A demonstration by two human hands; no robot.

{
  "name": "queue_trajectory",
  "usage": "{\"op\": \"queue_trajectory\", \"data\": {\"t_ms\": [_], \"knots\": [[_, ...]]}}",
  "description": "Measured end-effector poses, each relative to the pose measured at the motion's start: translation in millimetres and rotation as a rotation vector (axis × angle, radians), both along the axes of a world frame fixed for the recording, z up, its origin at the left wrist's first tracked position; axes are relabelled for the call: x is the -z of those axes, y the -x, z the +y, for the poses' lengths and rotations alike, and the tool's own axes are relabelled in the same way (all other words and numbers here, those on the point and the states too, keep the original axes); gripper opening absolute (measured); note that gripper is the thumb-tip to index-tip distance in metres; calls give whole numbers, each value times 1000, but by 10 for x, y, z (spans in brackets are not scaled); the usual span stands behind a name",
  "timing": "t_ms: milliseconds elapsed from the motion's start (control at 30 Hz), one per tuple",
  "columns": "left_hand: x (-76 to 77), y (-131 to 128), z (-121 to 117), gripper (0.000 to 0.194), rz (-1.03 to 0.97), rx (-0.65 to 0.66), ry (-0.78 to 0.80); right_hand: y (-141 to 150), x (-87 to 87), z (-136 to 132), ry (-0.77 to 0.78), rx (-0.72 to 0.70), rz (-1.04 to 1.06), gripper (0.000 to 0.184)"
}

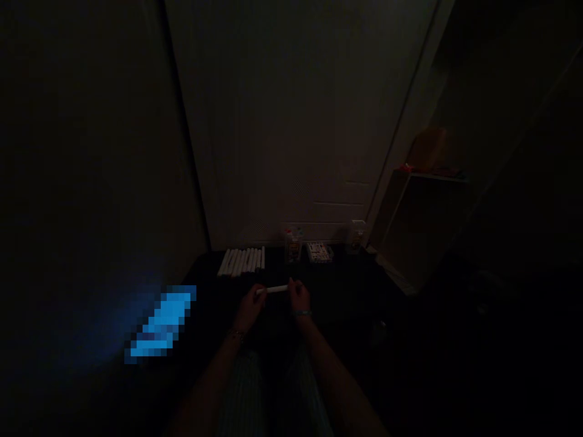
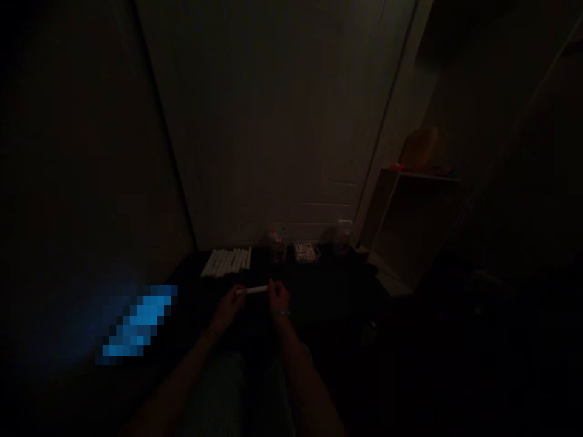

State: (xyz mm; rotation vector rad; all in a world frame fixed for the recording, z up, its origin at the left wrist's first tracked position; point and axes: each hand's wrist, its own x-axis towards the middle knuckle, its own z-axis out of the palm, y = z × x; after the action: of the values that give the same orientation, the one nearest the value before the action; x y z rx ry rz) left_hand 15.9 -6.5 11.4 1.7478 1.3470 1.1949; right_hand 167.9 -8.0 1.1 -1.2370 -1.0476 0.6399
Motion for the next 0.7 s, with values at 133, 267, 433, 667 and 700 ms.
{"op": "queue_trajectory", "data": {"t_ms": [133,267,433,667,700], "knots": [[-2,-1,-1,34,-18,-23,1,-6,-38,-27,-3,-37,-6,39],[4,-15,-11,33,-24,-1,3,5,-18,-8,0,-20,26,38],[23,-15,8,33,-30,5,-16,2,4,14,10,18,12,41],[18,-11,12,36,-28,-8,-17,-9,-6,1,24,15,60,48],[14,-12,7,36,-35,-4,-28,-11,-11,-1,25,15,57,48]]}}
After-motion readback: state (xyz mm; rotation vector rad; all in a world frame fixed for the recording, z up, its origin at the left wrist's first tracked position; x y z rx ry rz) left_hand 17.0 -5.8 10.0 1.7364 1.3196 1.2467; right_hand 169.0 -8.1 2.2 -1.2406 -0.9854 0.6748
